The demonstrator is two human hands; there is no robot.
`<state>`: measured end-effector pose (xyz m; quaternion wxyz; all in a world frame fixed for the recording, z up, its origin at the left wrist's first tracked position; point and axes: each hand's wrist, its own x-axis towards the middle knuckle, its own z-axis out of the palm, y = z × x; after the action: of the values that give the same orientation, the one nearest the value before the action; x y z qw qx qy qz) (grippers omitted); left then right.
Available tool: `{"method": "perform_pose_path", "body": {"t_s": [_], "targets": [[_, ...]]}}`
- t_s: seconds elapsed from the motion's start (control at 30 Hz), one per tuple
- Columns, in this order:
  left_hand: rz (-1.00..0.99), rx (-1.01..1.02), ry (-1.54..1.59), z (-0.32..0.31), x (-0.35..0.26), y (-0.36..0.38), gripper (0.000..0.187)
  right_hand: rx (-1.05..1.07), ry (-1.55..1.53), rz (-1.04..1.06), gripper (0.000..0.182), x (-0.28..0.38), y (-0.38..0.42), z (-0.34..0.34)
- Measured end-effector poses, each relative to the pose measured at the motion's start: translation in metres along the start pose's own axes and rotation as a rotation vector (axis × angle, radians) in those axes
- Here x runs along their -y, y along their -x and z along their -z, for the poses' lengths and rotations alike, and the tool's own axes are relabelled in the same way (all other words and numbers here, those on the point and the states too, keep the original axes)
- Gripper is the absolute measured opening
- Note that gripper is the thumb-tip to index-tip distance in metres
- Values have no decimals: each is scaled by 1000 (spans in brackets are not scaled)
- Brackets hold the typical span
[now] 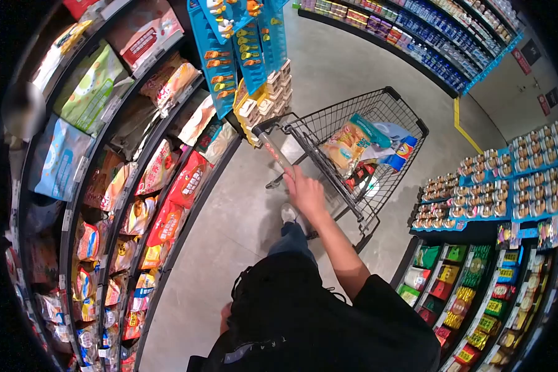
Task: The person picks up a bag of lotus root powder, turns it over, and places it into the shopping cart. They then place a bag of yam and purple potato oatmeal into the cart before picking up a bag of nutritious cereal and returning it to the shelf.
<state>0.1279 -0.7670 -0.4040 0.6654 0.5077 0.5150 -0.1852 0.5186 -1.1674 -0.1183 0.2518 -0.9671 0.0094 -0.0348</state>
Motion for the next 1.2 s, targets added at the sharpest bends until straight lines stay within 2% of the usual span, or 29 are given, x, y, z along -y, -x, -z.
{"method": "perform_pose_path", "body": {"t_s": [0.1, 0.17, 0.2, 0.23, 0.3, 0.33, 0.43, 0.5, 0.63, 0.7, 0.77, 0.83, 0.9, 0.93, 1.03, 1.07, 1.2], "targets": [[-166, 54, -182, 30, 50, 17, 43, 4, 97, -18, 34, 0, 15, -9], [-250, 31, -257, 64, 118, 53, 43, 1, 81, 24, 35, 1, 28, -11], [-128, -55, 250, 55, 143, 38, 43, 7, 74, 35, 36, 3, 35, -11], [36, -131, -125, 45, 101, 83, 44, 15, 71, 47, 36, 9, 42, -8], [127, -228, 269, 40, 98, 90, 39, 46, 144, 40, 36, 16, 56, -11], [102, -223, 319, 43, 99, 91, 36, 56, 148, 51, 36, 16, 63, -14], [80, -259, 327, 40, 78, 104, 35, 65, 125, 127, 37, 31, 89, -14], [-17, -269, 365, 39, 83, 107, 34, 102, 87, 114, 38, 30, 103, -15], [-44, -291, 449, 34, 103, 113, 34, 169, -29, 70, 40, 35, 125, -20], [15, -245, 448, 28, 122, 115, 35, 155, -63, 103, 35, 34, 134, -25], [74, -237, 404, 24, 137, 123, 37, 228, -107, 91, 29, 36, 143, -25], [119, -234, 403, 21, 150, 130, 37, 180, -108, 172, 25, 38, 152, -23], [148, -225, 401, 22, 155, 137, 38, 298, -147, 0, 25, 53, 161, -15], [178, -215, 399, 24, 155, 139, 38, 283, -125, 44, 24, 32, 159, -29], [145, -228, 423, 31, 156, 138, 39, 295, -107, 42, 24, 38, 162, -25], [123, -226, 423, 34, 154, 136, 39, 229, -102, 140, 24, 39, 163, -25], [100, -250, 421, 40, 139, 127, 39, 315, -155, -10, 24, 38, 161, -24]]}}
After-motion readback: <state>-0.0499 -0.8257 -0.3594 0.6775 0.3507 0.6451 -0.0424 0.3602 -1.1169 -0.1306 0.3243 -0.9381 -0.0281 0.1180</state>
